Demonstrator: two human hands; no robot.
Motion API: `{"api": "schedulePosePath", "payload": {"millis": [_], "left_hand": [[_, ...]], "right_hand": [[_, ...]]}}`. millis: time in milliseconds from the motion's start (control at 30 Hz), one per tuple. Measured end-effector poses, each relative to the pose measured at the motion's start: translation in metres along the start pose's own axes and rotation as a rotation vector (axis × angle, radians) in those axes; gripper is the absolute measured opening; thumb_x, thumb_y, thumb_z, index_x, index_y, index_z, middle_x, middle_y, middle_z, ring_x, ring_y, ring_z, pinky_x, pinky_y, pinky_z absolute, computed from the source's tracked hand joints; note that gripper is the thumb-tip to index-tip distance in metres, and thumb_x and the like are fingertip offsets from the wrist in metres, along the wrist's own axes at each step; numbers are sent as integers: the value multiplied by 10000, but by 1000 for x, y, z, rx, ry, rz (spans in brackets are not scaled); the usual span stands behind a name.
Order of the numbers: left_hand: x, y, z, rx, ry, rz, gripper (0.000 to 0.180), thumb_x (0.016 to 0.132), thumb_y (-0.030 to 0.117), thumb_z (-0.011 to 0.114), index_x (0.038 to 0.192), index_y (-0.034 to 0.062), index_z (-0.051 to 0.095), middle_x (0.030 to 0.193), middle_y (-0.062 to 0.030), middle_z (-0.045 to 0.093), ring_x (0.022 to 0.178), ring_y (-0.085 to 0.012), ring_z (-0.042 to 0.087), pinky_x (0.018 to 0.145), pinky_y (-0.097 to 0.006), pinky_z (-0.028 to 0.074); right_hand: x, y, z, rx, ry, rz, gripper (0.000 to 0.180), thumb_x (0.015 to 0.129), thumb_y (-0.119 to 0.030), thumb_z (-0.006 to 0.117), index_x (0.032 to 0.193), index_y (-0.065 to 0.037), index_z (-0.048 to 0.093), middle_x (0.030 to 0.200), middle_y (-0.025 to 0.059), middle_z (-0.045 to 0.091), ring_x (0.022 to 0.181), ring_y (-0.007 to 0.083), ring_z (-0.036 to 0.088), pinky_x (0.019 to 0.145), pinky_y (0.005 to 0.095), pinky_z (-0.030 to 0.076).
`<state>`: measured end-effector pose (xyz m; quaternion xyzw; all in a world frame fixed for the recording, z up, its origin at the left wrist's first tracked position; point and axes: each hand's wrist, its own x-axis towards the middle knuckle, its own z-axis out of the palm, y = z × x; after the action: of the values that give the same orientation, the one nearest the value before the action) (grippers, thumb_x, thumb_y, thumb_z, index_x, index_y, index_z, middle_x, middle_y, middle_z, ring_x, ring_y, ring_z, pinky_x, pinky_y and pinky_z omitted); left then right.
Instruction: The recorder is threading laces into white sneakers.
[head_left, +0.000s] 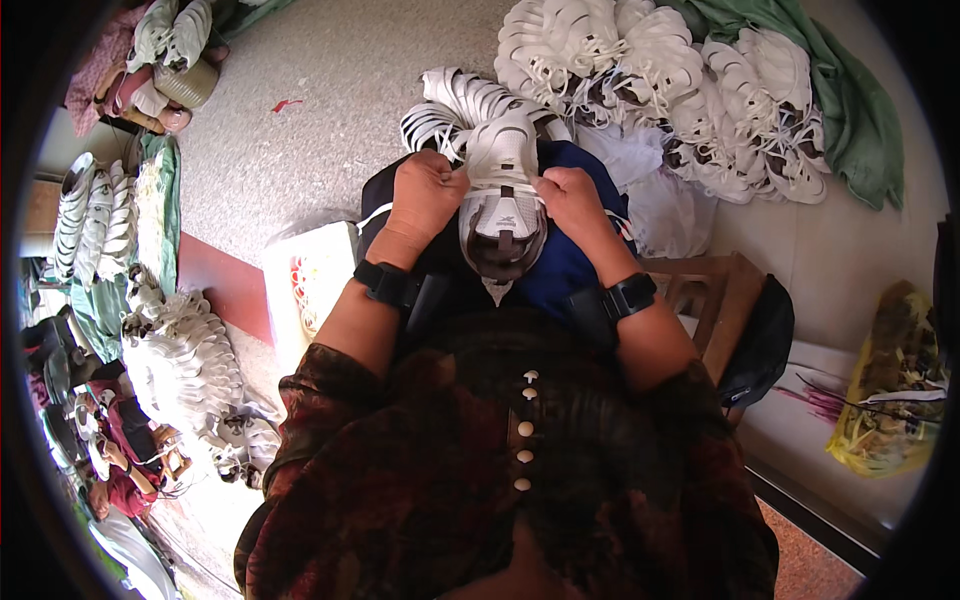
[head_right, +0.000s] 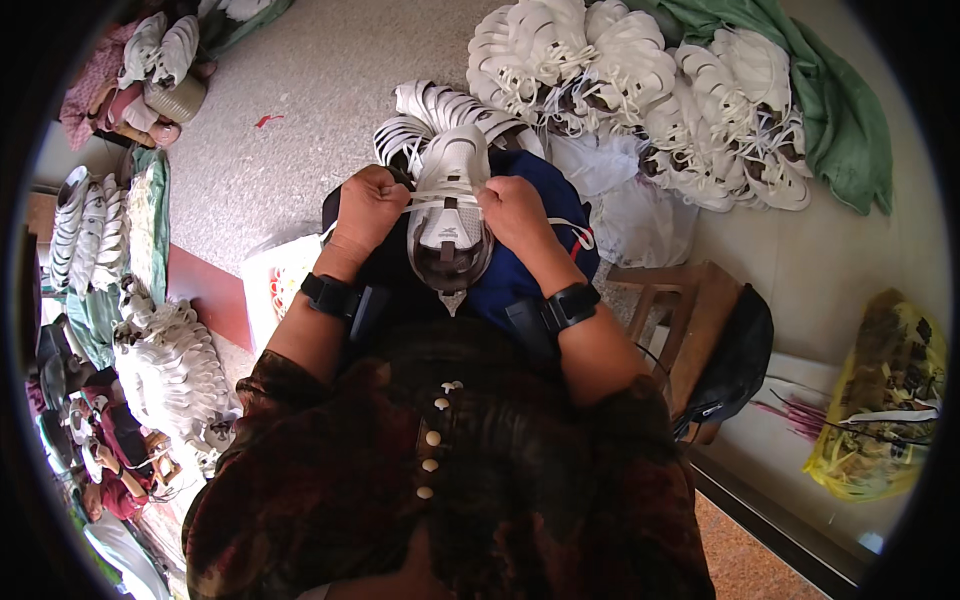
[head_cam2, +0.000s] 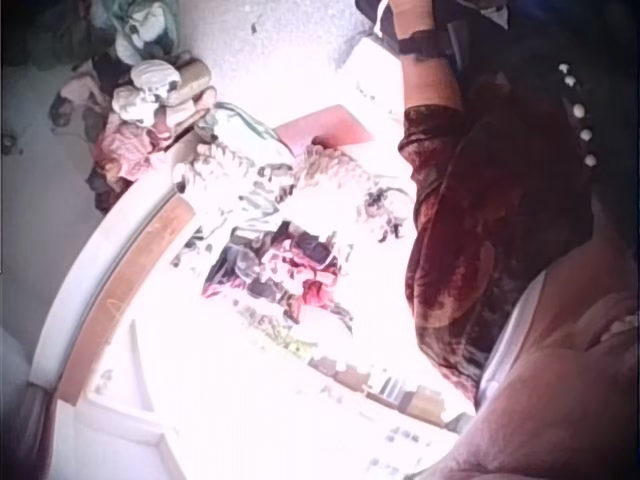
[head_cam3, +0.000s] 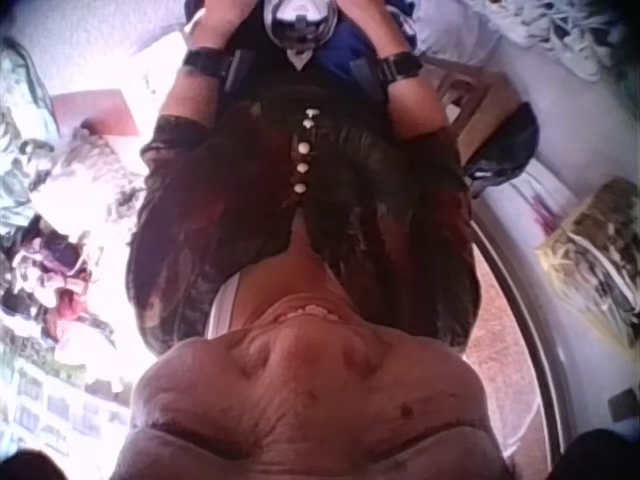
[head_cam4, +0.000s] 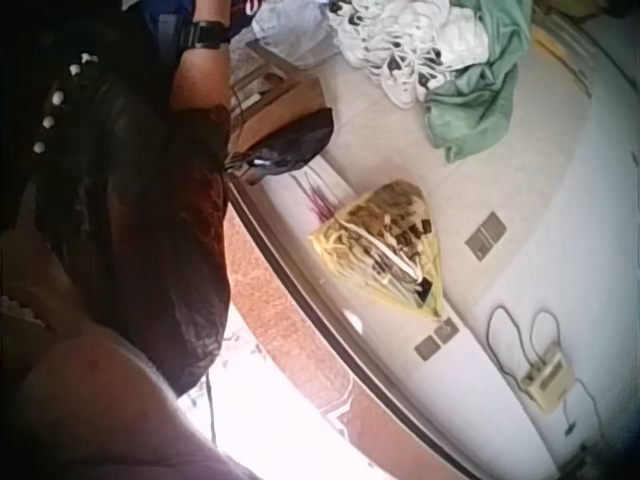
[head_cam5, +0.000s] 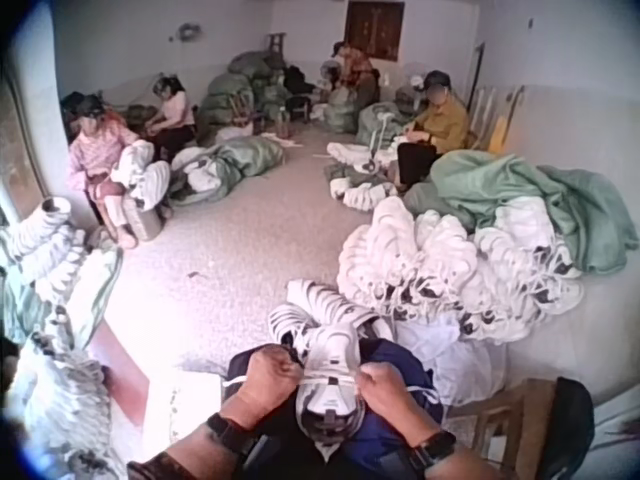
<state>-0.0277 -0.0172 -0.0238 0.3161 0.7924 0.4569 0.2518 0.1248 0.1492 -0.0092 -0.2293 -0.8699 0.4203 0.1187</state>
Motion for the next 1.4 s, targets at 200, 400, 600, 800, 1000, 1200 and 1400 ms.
{"api": "schedulePosePath", "payload": {"millis": [200, 400, 600, 800, 1000, 1200, 1400], "left_hand": [[-17, 20, 0, 194, 169, 245, 225, 783, 174, 635, 835, -13, 521, 598, -71, 514, 514, -138, 468, 517, -307, 403], [-38, -5, -36, -509, 248, -19, 157, 769, -24, 624, 881, 34, 531, 596, 82, 457, 530, -6, 369, 478, -173, 306], [-60, -14, -50, -511, 132, -9, 142, 793, -24, 593, 926, 23, 578, 629, 53, 509, 569, -21, 438, 538, -176, 374], [-56, 24, -46, 186, -97, 306, 245, 787, 51, 628, 1014, -16, 563, 811, -85, 616, 785, -171, 604, 738, -291, 480], [-21, 36, 7, 253, -128, 333, 188, 754, 103, 647, 915, 17, 599, 821, -146, 624, 745, -253, 628, 672, -307, 492], [4, 41, 13, 511, 127, 505, 49, 726, 102, 611, 709, 81, 570, 718, -127, 590, 663, -316, 592, 575, -382, 479], [8, 28, 7, 343, -50, 361, 67, 736, 58, 535, 781, 22, 568, 767, -181, 613, 741, -321, 616, 665, -388, 495]], "right_hand": [[-11, -13, -11, 641, 155, 317, 50, 713, 0, 575, 752, -6, 606, 523, 27, 490, 491, 79, 438, 455, 248, 334], [-43, 60, -93, 1247, 531, 238, 195, 689, 72, 537, 869, -1, 553, 565, -23, 411, 410, 51, 331, 387, 199, 259], [-71, 99, -117, 1055, 421, 303, 198, 682, 75, 544, 844, -37, 550, 575, 25, 467, 452, 136, 428, 438, 241, 339], [-48, 40, -65, -380, 221, -142, 238, 723, -3, 591, 953, -13, 533, 853, 106, 584, 729, 239, 576, 650, 326, 458], [-13, -5, -14, -45, -67, -199, 183, 704, -78, 600, 857, 0, 534, 815, 190, 580, 797, 360, 557, 698, 404, 441], [9, -16, -18, -249, -134, -203, 74, 720, -88, 547, 731, -17, 530, 715, 184, 563, 725, 382, 551, 622, 448, 425], [0, -6, -13, -319, -126, -263, 55, 744, -76, 524, 785, -41, 537, 675, 176, 562, 698, 380, 561, 604, 459, 429]]}}
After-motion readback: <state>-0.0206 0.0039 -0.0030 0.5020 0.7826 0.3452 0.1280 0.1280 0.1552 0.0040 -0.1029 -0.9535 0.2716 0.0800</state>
